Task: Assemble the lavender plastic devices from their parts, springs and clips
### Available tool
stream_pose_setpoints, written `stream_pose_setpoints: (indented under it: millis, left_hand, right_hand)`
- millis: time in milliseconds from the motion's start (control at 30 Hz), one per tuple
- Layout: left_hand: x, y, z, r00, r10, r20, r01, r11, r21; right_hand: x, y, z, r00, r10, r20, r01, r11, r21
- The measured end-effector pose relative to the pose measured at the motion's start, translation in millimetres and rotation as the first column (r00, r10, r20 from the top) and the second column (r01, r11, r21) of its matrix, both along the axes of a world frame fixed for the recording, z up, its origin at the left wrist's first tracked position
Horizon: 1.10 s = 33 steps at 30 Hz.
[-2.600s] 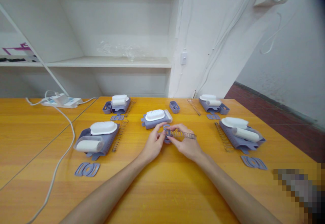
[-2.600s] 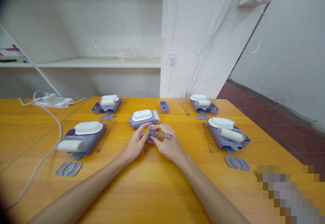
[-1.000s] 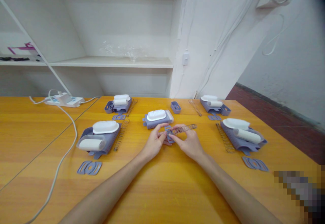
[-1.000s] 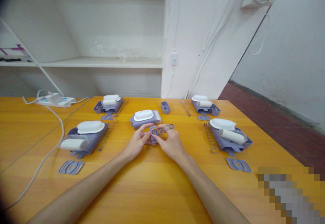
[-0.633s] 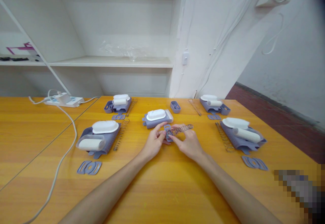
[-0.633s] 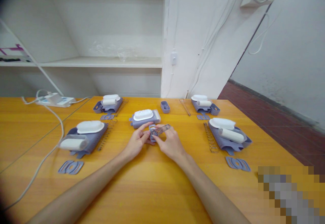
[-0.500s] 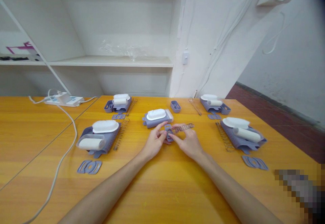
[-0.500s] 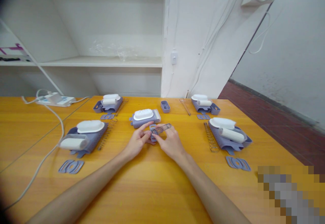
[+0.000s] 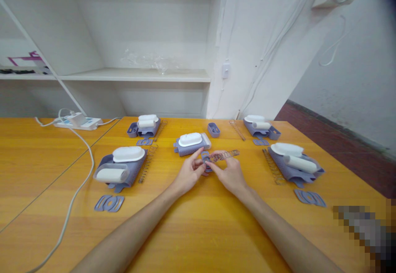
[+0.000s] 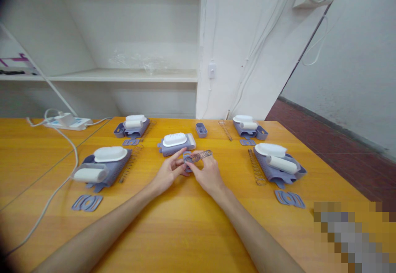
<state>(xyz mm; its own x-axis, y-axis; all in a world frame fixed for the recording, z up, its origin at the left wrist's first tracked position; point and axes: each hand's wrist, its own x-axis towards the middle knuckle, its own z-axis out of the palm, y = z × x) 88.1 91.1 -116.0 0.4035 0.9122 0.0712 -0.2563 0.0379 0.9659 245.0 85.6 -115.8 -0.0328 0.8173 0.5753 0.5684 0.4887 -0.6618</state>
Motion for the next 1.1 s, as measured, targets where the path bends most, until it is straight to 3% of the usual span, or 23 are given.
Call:
stream_pose_setpoints:
  millis: [1100]
  left_hand:
    - [-1.4,3.2,-4.7,0.999,-0.048,-0.016,0.048,0.999,0.01]
  right_hand:
    - [-4.7,-1.4,-0.9,0.992,-0.031,-0.12,0.015,0.991,-0.135]
